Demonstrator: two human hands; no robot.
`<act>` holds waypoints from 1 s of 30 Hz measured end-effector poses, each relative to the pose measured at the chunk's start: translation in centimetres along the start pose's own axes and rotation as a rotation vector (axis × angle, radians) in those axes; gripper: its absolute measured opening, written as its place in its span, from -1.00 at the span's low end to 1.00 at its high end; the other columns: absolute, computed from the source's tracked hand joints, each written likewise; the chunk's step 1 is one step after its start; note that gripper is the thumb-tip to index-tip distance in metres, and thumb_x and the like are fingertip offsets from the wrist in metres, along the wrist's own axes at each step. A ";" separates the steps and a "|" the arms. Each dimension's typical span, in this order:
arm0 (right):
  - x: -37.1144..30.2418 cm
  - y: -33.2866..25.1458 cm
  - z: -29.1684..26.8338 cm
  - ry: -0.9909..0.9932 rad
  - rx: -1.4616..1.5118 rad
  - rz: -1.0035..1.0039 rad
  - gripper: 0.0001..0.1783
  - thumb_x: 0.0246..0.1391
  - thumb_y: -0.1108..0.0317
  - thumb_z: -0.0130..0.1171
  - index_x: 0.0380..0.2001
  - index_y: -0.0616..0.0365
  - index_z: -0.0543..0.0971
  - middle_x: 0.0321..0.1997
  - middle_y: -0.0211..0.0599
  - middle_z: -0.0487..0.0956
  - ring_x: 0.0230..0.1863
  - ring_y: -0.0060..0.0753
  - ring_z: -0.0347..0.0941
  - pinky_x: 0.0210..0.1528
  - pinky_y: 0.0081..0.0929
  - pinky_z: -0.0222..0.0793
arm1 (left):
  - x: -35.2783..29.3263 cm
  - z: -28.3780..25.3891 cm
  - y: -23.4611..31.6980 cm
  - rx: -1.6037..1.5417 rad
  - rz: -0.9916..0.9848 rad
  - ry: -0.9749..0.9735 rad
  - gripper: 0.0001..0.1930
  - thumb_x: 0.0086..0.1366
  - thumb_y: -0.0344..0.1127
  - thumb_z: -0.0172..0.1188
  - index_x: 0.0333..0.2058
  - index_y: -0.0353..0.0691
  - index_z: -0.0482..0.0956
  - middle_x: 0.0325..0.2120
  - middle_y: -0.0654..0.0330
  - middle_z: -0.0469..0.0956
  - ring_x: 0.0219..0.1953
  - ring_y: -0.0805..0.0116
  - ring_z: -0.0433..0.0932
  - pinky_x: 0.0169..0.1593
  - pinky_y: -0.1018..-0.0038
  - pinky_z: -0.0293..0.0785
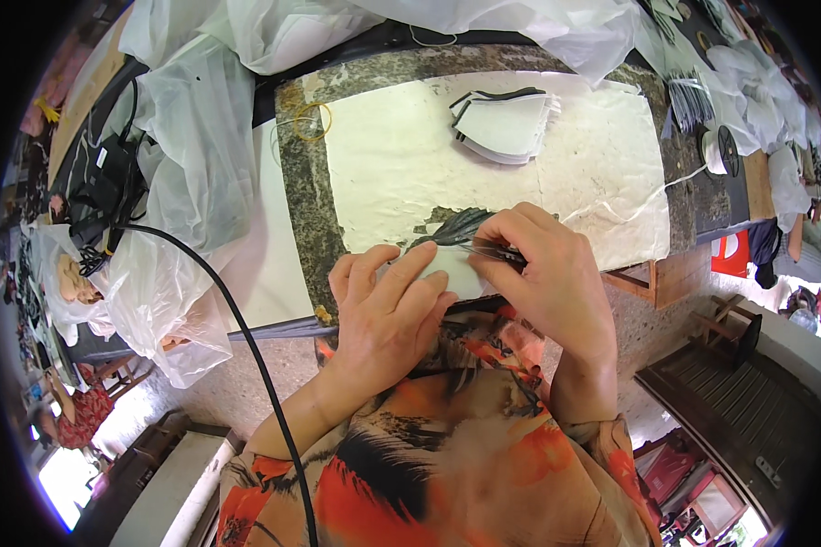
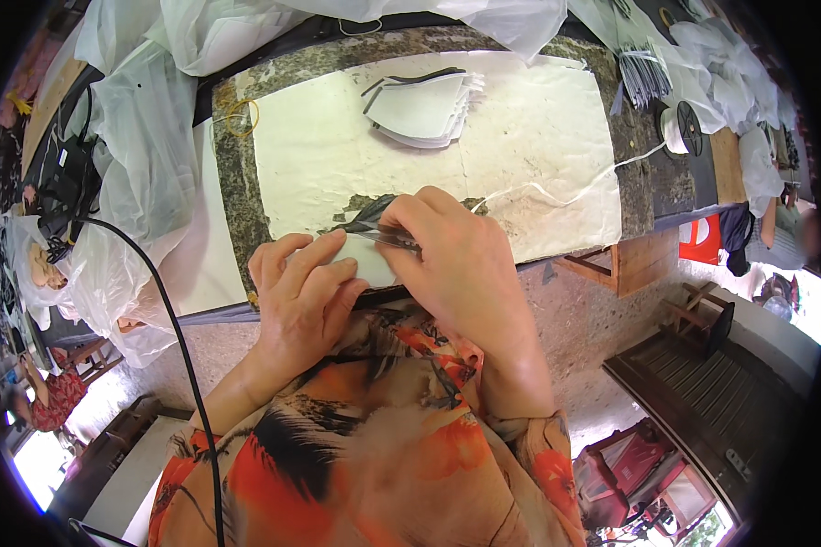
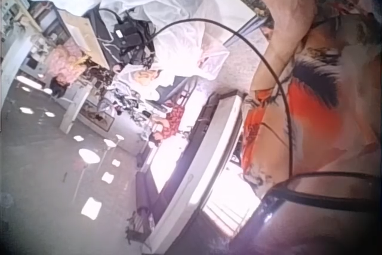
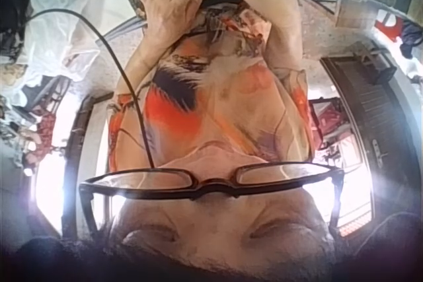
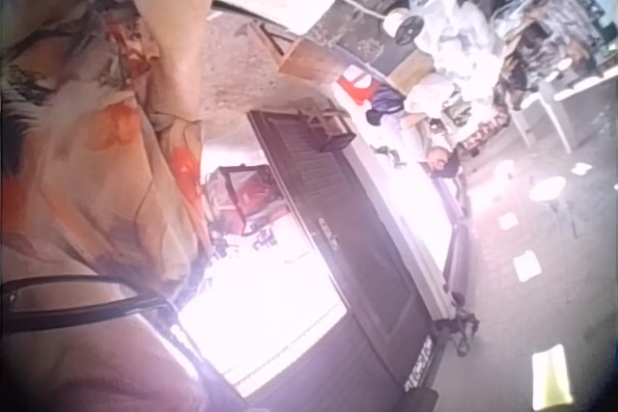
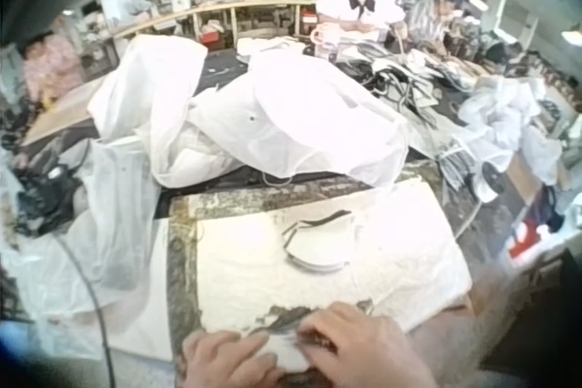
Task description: Trimming excess material and loose threads from shoe components using a small pair of snips.
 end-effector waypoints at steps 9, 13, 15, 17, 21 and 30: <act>0.3 1.1 -0.4 0.037 -0.011 -0.030 -0.86 0.10 0.33 0.24 -0.34 0.15 0.55 -0.36 -0.15 0.57 -0.36 0.05 0.55 -0.35 -0.14 0.45 | 0.4 -0.1 0.1 0.021 -0.032 -0.031 -0.62 0.15 -0.27 0.40 -0.04 -0.14 0.65 0.01 0.22 0.59 0.00 0.14 0.45 0.16 0.14 0.24; 0.4 0.8 -0.4 0.029 -0.066 -0.052 -0.83 0.13 0.29 0.24 -0.35 0.15 0.54 -0.37 -0.14 0.57 -0.35 0.06 0.54 -0.35 -0.12 0.44 | 0.5 0.2 0.3 0.065 -0.024 -0.067 -0.54 0.18 -0.26 0.37 0.08 -0.05 0.62 0.00 0.27 0.54 0.00 0.17 0.41 0.24 0.07 0.17; 0.5 0.8 -0.6 0.026 -0.087 -0.053 -0.82 0.13 0.27 0.25 -0.35 0.15 0.53 -0.37 -0.14 0.57 -0.35 0.06 0.54 -0.35 -0.11 0.44 | 0.5 0.2 0.3 0.058 -0.028 -0.064 -0.55 0.18 -0.25 0.37 0.09 0.02 0.62 -0.01 0.31 0.52 -0.01 0.19 0.39 0.27 0.05 0.13; 0.7 1.1 -0.5 -0.013 -0.115 -0.049 -0.80 0.14 0.25 0.26 -0.36 0.15 0.53 -0.37 -0.14 0.57 -0.34 0.06 0.54 -0.35 -0.10 0.44 | 0.8 0.2 0.4 0.052 -0.038 -0.087 -0.55 0.19 -0.27 0.36 0.09 0.03 0.62 -0.01 0.30 0.51 -0.01 0.17 0.39 0.29 0.01 0.11; 1.0 1.4 -1.0 -0.026 -0.137 -0.061 -0.79 0.14 0.24 0.26 -0.36 0.14 0.54 -0.37 -0.14 0.57 -0.33 0.06 0.54 -0.33 -0.10 0.44 | 1.1 0.1 0.5 0.051 -0.044 -0.123 -0.56 0.19 -0.28 0.36 0.08 0.03 0.62 -0.01 0.29 0.51 -0.01 0.16 0.39 0.30 -0.02 0.10; 1.6 2.4 -1.2 -0.097 -0.194 -0.027 -0.74 0.19 0.17 0.19 -0.33 0.16 0.56 -0.34 -0.11 0.59 -0.27 0.07 0.54 -0.23 -0.08 0.42 | 2.2 0.5 1.0 0.071 -0.042 -0.242 -0.55 0.21 -0.32 0.31 0.11 0.04 0.58 -0.09 0.25 0.49 0.00 0.11 0.38 0.32 -0.08 0.08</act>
Point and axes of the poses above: each hand's wrist, its own x-axis towards the middle knuckle, its own z-axis out of the palm, y = z × x, the point moved 10 cm from there along x, towards the middle knuckle
